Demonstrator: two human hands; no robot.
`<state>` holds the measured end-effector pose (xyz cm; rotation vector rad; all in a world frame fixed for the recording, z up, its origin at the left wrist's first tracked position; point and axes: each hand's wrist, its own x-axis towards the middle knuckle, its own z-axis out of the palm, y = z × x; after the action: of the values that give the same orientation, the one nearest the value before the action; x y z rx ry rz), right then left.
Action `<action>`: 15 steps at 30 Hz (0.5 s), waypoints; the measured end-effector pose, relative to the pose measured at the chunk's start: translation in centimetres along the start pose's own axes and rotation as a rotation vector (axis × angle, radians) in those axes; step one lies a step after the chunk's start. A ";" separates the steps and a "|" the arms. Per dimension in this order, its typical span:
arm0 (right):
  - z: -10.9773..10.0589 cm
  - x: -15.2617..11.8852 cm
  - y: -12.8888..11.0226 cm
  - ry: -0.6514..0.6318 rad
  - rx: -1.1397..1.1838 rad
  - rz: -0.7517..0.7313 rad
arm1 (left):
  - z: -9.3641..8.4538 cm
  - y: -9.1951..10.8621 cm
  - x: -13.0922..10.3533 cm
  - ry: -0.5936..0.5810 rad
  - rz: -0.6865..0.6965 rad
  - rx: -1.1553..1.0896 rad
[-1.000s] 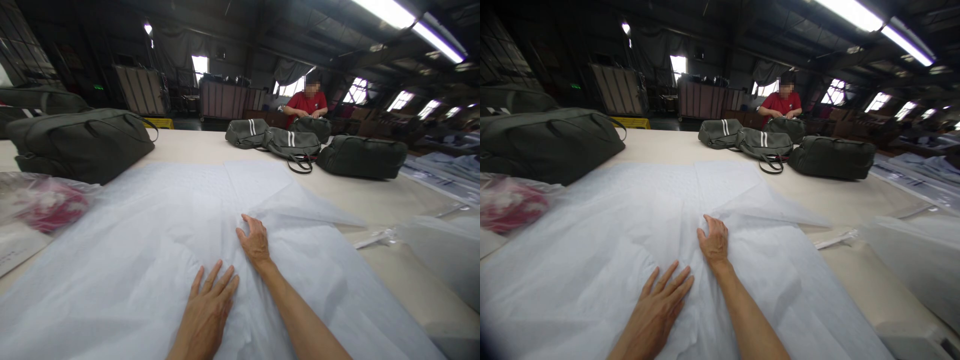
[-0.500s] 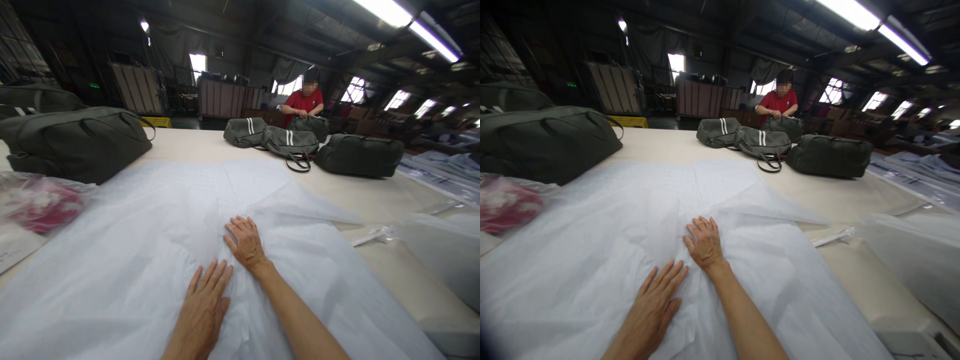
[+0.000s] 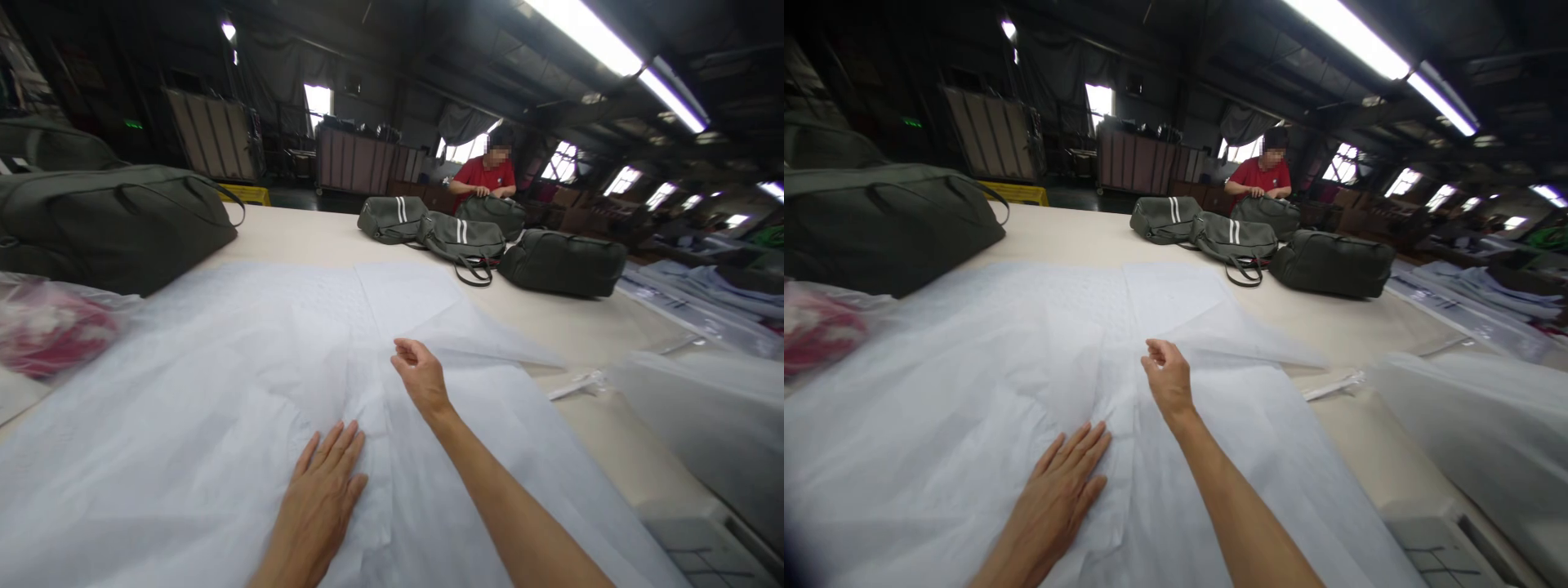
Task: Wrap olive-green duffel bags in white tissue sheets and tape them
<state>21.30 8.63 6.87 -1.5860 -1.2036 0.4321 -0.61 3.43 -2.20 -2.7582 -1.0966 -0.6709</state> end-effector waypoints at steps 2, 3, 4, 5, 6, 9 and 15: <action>-3.0 -1.6 -1.6 -0.001 0.047 0.100 | 0.2 0.0 0.0 0.008 -0.006 -0.012; -4.7 -2.6 -2.2 -0.009 0.047 0.143 | 0.3 0.0 0.0 0.011 -0.006 -0.015; -6.5 -3.8 -2.7 -0.019 0.030 0.184 | 0.3 0.0 0.0 0.014 -0.005 -0.016; -8.5 -5.0 -3.0 -0.027 0.000 0.227 | 0.4 -0.1 0.0 0.016 -0.004 -0.014; -10.6 -6.2 -3.1 -0.022 -0.041 0.270 | 0.4 -0.1 0.1 0.020 -0.003 -0.009; -17.0 -9.9 -2.3 0.049 -0.156 0.363 | 0.4 0.0 0.2 0.040 0.003 0.009; -20.0 -17.9 2.3 -0.153 -0.370 -0.078 | 0.4 0.0 0.3 0.038 0.006 0.028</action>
<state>30.04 -16.82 7.35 -1.8352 -1.5245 0.2950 -0.28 3.69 -2.47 -2.7128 -1.0808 -0.6987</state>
